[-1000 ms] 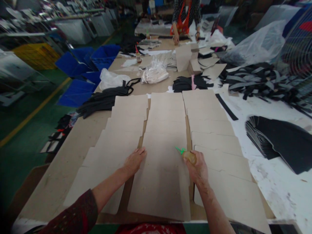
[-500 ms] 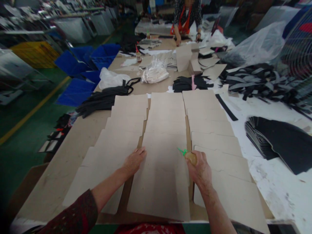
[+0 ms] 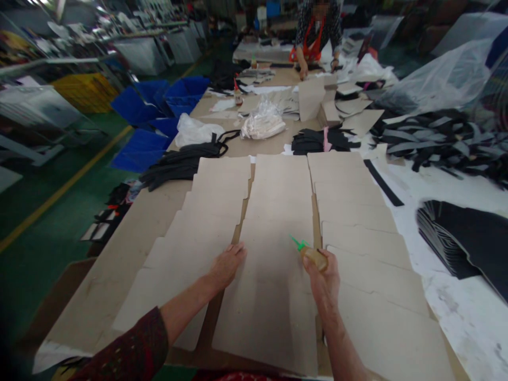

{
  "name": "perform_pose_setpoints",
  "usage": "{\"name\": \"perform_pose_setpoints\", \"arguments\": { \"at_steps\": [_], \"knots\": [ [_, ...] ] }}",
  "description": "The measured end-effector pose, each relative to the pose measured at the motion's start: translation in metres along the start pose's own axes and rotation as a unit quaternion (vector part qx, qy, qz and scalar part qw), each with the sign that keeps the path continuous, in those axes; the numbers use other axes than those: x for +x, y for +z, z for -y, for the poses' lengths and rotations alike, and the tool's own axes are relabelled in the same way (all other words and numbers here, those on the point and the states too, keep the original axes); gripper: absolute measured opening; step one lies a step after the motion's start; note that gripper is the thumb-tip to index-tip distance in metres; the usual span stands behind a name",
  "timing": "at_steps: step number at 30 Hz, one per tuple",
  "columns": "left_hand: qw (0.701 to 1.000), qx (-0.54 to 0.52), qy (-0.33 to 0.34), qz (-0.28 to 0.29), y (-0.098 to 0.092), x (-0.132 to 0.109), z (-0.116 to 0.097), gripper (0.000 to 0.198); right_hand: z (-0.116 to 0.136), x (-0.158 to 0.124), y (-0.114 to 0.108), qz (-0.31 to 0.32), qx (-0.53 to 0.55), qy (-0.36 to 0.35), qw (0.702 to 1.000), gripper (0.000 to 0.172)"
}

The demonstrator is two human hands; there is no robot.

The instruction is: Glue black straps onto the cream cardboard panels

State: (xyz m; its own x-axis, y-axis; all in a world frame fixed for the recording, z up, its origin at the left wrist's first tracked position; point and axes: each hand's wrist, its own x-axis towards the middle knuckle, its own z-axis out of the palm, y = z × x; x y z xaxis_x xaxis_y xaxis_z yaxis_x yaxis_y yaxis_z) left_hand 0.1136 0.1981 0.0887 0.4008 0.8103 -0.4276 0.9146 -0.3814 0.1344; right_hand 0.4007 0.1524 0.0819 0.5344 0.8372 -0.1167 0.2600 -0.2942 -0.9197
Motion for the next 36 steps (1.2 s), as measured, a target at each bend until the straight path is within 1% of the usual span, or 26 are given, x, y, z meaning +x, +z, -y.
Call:
{"name": "perform_pose_setpoints", "arguments": {
  "at_steps": [2, 3, 5, 7, 10, 13, 17, 22, 28, 32, 36],
  "knots": [
    [1.0, 0.0, -0.001, -0.003, 0.0, -0.001, 0.0, 0.053, 0.005, -0.005, 0.013, 0.04, 0.069, 0.046, 0.996, 0.063],
    [1.0, 0.0, 0.001, -0.004, -0.001, -0.001, 0.0, 0.052, 0.008, -0.008, 0.02, 0.066, 0.073, 0.048, 0.994, 0.064],
    [1.0, -0.001, 0.003, -0.006, -0.002, -0.002, -0.001, 0.049, 0.012, -0.013, 0.034, 0.12, 0.041, 0.004, 0.992, 0.058],
    [1.0, -0.002, 0.005, -0.007, -0.003, -0.002, -0.002, 0.047, 0.015, -0.016, 0.047, 0.157, -0.014, -0.064, 0.985, 0.049],
    [1.0, -0.005, 0.008, -0.014, -0.003, -0.003, -0.002, 0.047, 0.018, -0.017, 0.061, 0.177, -0.078, -0.149, 0.97, 0.038],
    [1.0, -0.007, 0.012, -0.019, -0.003, -0.003, -0.002, 0.046, 0.02, -0.016, 0.069, 0.189, -0.116, -0.192, 0.956, 0.034],
    [1.0, -0.009, 0.013, -0.021, -0.004, -0.004, -0.002, 0.04, 0.023, -0.015, 0.075, 0.193, -0.157, -0.221, 0.943, 0.031],
    [0.999, -0.012, 0.017, -0.024, -0.003, -0.004, -0.001, 0.041, 0.032, -0.014, 0.078, 0.2, -0.19, -0.241, 0.931, 0.029],
    [0.999, -0.015, 0.019, -0.023, -0.002, -0.004, 0.0, 0.042, 0.037, -0.009, 0.068, 0.197, -0.237, -0.225, 0.924, 0.03],
    [0.999, -0.021, 0.02, -0.024, -0.004, -0.004, 0.0, 0.042, 0.033, -0.006, 0.062, 0.213, -0.218, -0.212, 0.929, 0.03],
    [0.999, -0.025, 0.017, -0.025, -0.006, -0.005, -0.002, 0.042, 0.026, -0.008, 0.07, 0.215, -0.172, -0.197, 0.941, 0.032]
  ]
}}
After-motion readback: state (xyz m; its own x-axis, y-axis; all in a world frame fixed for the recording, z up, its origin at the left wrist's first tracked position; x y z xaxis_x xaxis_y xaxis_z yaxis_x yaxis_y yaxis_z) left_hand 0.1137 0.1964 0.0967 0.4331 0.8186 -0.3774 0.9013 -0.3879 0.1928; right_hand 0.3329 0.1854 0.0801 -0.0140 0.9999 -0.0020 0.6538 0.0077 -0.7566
